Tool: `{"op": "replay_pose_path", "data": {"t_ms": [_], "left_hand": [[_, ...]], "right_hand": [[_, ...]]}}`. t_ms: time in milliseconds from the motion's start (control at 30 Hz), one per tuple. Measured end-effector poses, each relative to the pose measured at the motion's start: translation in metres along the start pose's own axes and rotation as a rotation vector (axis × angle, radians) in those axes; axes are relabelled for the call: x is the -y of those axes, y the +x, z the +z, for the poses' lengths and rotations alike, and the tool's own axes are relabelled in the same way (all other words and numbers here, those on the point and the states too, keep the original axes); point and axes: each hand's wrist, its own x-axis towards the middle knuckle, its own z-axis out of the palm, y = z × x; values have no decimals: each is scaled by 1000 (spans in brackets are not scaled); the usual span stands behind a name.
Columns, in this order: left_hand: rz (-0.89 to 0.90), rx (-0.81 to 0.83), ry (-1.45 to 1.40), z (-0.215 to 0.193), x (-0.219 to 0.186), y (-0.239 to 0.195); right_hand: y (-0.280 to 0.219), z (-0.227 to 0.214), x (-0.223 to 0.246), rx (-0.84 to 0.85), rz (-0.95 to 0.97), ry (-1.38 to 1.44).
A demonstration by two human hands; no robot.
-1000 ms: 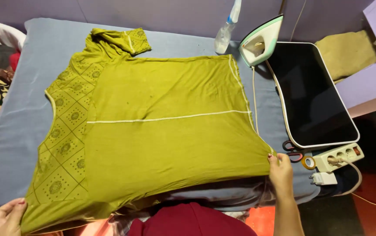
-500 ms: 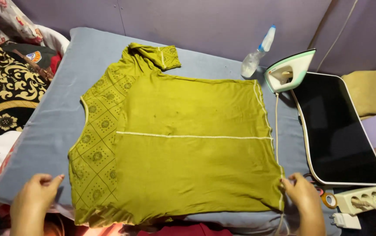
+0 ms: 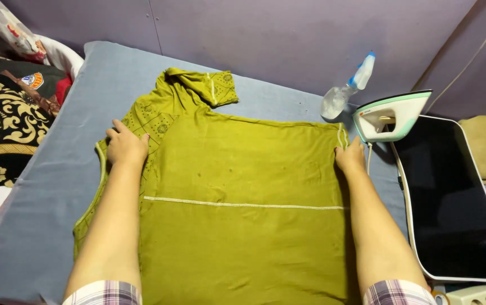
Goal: The person is ironing and folding a green long-sleeved shirt on a flat blue surface using a hand iron and a spray bottle.
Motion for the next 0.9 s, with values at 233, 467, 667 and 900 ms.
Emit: {"op": "replay_pose_path", "data": {"t_ms": [233, 467, 667, 900], "left_hand": [[24, -123, -96, 71, 48, 59], [-85, -36, -135, 13, -28, -1], [300, 269, 153, 20, -111, -126], [640, 308, 17, 72, -131, -194]], "right_hand": [[24, 11, -4, -88, 237, 71], [11, 26, -32, -145, 155, 75], [16, 19, -89, -443, 425, 410], [61, -32, -75, -448, 279, 917]]}}
